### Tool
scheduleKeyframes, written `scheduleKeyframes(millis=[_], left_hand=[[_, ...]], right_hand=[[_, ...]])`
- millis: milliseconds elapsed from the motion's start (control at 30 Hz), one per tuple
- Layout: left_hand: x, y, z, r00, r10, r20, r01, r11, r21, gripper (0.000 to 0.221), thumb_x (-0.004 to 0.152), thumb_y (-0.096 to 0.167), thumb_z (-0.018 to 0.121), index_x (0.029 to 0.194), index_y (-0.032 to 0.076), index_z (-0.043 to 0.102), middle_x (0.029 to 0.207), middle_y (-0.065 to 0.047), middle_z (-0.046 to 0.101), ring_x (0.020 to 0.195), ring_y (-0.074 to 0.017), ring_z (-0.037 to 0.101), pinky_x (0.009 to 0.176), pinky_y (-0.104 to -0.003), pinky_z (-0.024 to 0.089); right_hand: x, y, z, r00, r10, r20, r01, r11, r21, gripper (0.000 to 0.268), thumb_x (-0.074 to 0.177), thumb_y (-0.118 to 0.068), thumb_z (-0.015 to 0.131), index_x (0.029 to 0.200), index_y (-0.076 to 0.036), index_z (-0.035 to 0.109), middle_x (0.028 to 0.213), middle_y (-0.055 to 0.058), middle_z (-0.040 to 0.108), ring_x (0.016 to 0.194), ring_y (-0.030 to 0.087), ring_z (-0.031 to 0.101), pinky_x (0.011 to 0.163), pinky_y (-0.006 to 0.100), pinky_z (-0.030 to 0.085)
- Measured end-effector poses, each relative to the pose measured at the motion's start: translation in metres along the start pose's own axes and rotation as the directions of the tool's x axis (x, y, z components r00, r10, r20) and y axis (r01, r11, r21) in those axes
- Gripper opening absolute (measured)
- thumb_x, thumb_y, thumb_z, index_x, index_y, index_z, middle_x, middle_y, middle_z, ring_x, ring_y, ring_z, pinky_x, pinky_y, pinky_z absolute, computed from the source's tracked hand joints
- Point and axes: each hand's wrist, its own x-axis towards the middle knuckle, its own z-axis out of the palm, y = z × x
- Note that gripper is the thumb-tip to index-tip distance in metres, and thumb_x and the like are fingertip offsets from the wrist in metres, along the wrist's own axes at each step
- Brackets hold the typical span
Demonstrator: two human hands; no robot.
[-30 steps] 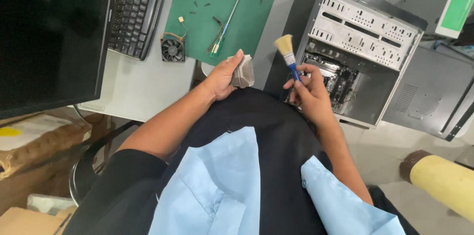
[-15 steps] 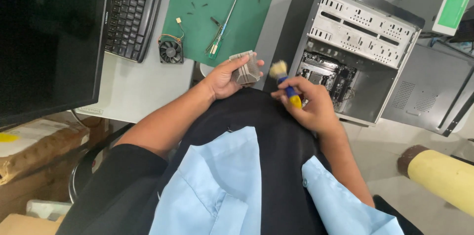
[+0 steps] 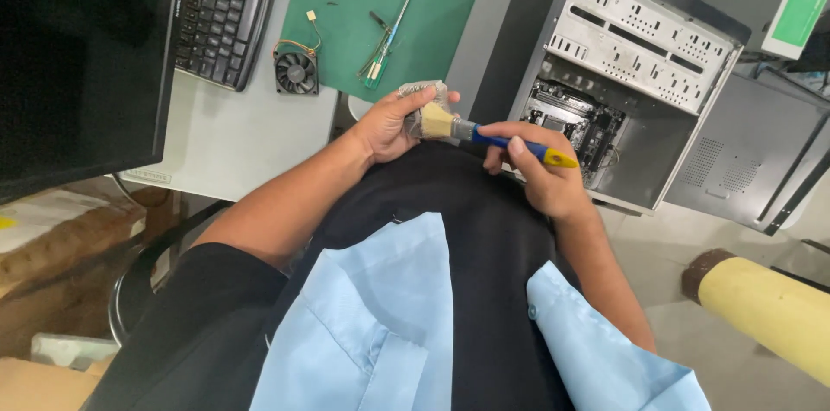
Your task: Cleaning a CPU heatsink with a brush and adjusting the mounting hardware.
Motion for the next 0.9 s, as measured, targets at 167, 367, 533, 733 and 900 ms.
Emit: scheduleKeyframes(millis=[167,367,533,733,900], left_hand=[[0.003,-0.005,-0.012,1.000,-0.014,0.018,0.014,1.000,-0.001,0.022,0.079,0.016,0.067,0.095,0.001,0.064,0.096,-0.020,0.066,0.079,-0.0317,0.068,0.064,-0.049,0.057],[-0.006,-0.001,-0.003,0.993,-0.049,0.106,0.049,0.999,0.003,0.022,0.077,0.017,0.068,0.093,0.002,0.065,0.092,-0.020,0.066,0.079,-0.0339,0.067,0.062,-0.051,0.057],[-0.002,-0.006,-0.011,0.980,-0.072,0.185,0.074,0.997,-0.003,0.020,0.077,0.017,0.067,0.092,0.004,0.064,0.091,-0.021,0.066,0.078,-0.0383,0.065,0.060,-0.052,0.057],[0.003,-0.010,-0.023,0.964,-0.090,0.251,0.089,0.996,0.016,0.022,0.077,0.021,0.066,0.092,0.005,0.063,0.088,-0.019,0.067,0.077,-0.0390,0.065,0.060,-0.053,0.056],[0.013,-0.017,-0.037,0.939,-0.078,0.336,0.058,0.996,0.069,0.030,0.078,0.036,0.061,0.089,0.008,0.061,0.088,-0.015,0.066,0.069,-0.0348,0.067,0.057,-0.046,0.058]], right_hand=[[0.002,0.018,-0.002,0.999,0.032,-0.034,-0.032,0.999,0.012,0.033,0.091,-0.020,0.043,0.105,0.003,0.061,0.069,0.015,0.063,0.058,0.018,0.060,0.054,0.023,0.041],[0.001,0.024,-0.010,0.997,0.049,-0.055,-0.042,0.992,0.121,0.035,0.091,-0.024,0.044,0.105,0.003,0.060,0.071,0.017,0.065,0.056,0.019,0.061,0.051,0.021,0.036],[0.001,0.028,-0.012,0.999,0.036,-0.032,-0.029,0.978,0.206,0.034,0.090,-0.023,0.045,0.104,0.005,0.059,0.072,0.019,0.065,0.055,0.020,0.063,0.049,0.022,0.035],[-0.003,0.036,-0.012,0.999,0.049,0.012,-0.050,0.949,0.313,0.031,0.090,-0.021,0.048,0.103,0.004,0.061,0.075,0.020,0.066,0.057,0.021,0.064,0.051,0.021,0.036],[-0.005,0.027,-0.005,0.993,-0.086,0.078,0.063,0.963,0.262,0.031,0.086,-0.017,0.050,0.101,0.008,0.061,0.076,0.024,0.065,0.060,0.025,0.063,0.055,0.027,0.043]])
